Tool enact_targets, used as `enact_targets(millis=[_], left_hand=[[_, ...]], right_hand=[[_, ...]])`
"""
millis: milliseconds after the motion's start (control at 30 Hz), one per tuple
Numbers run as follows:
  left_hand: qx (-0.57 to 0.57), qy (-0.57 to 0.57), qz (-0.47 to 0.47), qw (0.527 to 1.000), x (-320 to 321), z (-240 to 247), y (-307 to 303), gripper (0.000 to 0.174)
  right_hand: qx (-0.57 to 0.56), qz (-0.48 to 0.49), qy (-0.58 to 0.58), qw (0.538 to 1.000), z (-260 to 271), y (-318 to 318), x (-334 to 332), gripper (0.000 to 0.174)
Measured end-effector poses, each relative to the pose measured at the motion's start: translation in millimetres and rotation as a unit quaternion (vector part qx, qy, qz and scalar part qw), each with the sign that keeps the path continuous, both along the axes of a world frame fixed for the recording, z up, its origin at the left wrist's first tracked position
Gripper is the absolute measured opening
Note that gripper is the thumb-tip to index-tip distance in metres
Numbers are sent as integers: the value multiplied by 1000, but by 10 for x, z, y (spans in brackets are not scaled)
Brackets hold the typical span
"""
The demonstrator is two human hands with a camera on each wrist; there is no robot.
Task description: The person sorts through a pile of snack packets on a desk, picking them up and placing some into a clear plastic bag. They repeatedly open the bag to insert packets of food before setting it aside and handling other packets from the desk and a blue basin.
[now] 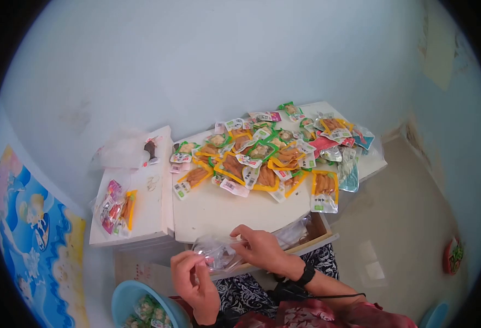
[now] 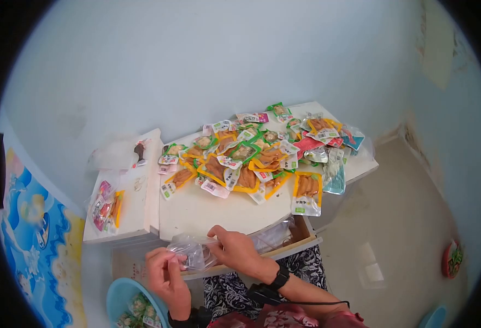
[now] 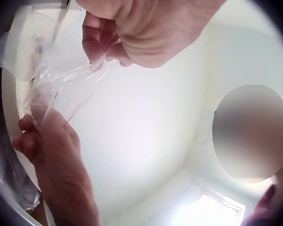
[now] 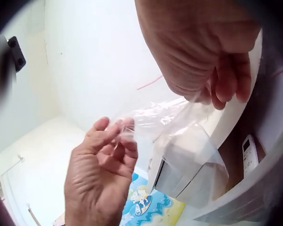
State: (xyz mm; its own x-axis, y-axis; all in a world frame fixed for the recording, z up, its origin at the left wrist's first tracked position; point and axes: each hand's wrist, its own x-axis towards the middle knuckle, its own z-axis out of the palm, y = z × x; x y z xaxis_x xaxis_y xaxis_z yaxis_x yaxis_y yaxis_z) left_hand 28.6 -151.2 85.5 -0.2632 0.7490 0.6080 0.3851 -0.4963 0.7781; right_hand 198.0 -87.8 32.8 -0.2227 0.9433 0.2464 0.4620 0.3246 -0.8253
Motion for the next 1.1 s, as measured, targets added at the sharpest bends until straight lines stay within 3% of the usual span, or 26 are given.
enact_targets(millis=[67, 133, 233, 333, 433, 533, 767, 967, 1100], left_hand=[[3, 134, 12, 991, -82, 22, 86, 19], [19, 141, 19, 990, -159, -42, 204, 15], [-22, 124, 39, 991, -285, -70, 241, 12], [-63, 100, 59, 991, -305, -76, 224, 15], [-64, 91, 59, 992, -271, -37, 174, 24], [-65, 92, 54, 992, -258, 41, 96, 33], [-59, 115, 12, 992, -361, -119, 35, 42], [-96, 39, -11, 995, -321, -53, 13, 55], [-98, 72, -18, 992, -337, -51, 53, 60]], right_hand=[[-21, 43, -12, 999, 184, -29, 61, 31], [-41, 102, 17, 994, 324, -37, 172, 36], [-17, 39, 106, 993, 376, 59, 306, 36], [105, -93, 0, 990, 354, 350, 382, 29], [217, -142, -176, 950, 310, 798, 447, 21], [290, -151, -236, 915, 256, 1183, 421, 21], [212, -195, -308, 907, 205, 1548, 342, 80], [149, -146, -333, 919, 390, 1674, 421, 99], [196, -132, -358, 903, 351, 1588, 424, 62]])
